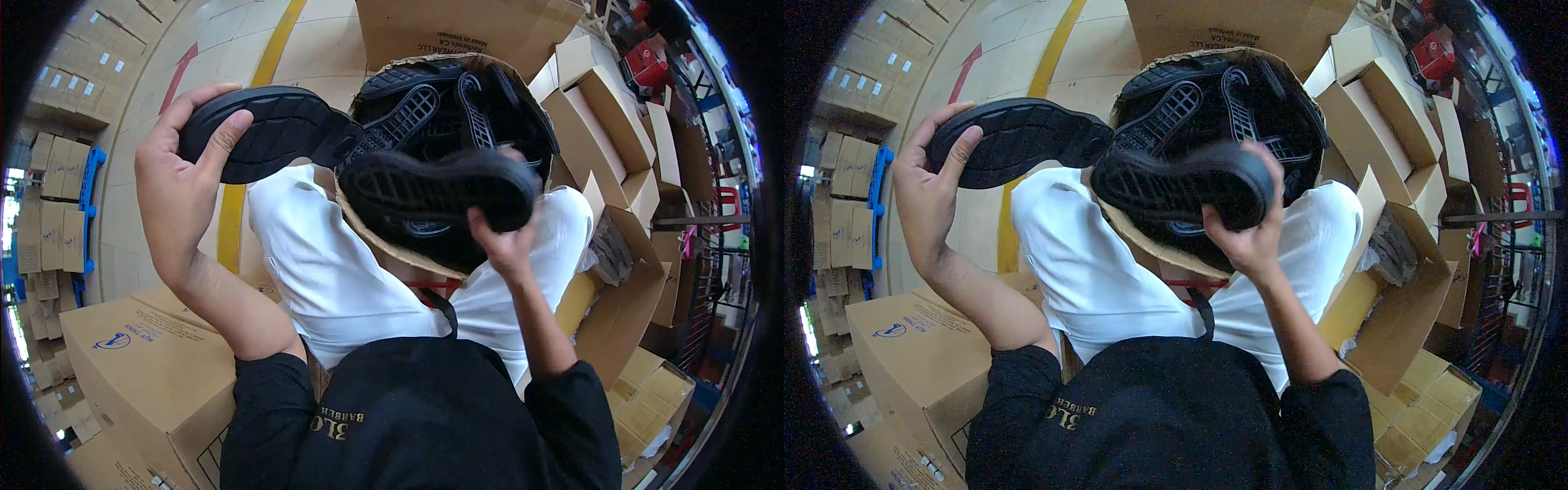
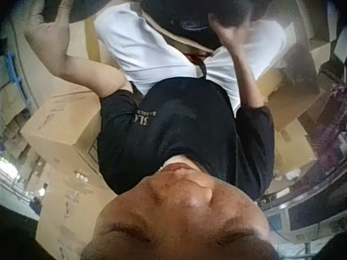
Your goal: The person sits on the floor and repeatedly takes black slippers from a large cardboard box, places them into white plastic bags, and then puts the packaged slippers into smaller cardboard boxes. The person also stacks unpacked slippers on their lap.
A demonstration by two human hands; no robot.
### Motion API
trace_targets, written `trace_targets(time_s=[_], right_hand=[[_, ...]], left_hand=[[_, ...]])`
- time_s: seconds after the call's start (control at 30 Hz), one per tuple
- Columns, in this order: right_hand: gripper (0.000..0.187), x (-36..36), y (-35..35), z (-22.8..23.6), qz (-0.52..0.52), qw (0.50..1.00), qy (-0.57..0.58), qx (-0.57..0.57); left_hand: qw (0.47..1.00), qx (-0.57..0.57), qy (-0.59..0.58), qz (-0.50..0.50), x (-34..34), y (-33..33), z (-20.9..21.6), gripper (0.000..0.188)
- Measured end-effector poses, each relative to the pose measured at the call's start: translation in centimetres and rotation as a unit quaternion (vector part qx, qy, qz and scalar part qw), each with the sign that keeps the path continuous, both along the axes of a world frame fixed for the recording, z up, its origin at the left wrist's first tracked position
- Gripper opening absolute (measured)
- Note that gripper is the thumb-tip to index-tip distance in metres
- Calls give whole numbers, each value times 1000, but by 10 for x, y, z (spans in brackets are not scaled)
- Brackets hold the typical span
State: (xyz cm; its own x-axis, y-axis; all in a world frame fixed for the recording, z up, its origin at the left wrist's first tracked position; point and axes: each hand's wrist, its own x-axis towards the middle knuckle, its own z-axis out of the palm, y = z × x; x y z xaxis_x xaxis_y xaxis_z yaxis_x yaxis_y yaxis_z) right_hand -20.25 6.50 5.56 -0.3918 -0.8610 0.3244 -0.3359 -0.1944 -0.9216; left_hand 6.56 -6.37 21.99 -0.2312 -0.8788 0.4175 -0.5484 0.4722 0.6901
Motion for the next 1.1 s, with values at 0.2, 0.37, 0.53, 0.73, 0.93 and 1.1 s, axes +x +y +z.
trace_targets(time_s=[0.2, 0.37, 0.53, 0.73, 0.93, 1.1], right_hand=[[76, -10, 42, -24, 24, 944, 157, 289], [75, 7, 10, -45, 84, 865, 409, 277], [84, 55, 11, -82, 52, 797, 480, 363], [49, 49, 15, -123, 96, 843, 431, 308], [72, 67, 15, -127, 183, 851, 362, 334], [54, 34, 3, -94, 109, 954, 238, 144]], left_hand=[[999, 4, -33, 18, 6, 0, -4, 23], [1000, 2, -12, 3, -9, 2, -3, 22], [998, -35, -44, -22, -6, -1, -1, 22], [999, 19, -43, -26, -12, 1, 1, 26], [999, -29, -13, -39, -24, 0, -4, 25], [994, 15, 102, -22, -33, -11, -40, 24]])
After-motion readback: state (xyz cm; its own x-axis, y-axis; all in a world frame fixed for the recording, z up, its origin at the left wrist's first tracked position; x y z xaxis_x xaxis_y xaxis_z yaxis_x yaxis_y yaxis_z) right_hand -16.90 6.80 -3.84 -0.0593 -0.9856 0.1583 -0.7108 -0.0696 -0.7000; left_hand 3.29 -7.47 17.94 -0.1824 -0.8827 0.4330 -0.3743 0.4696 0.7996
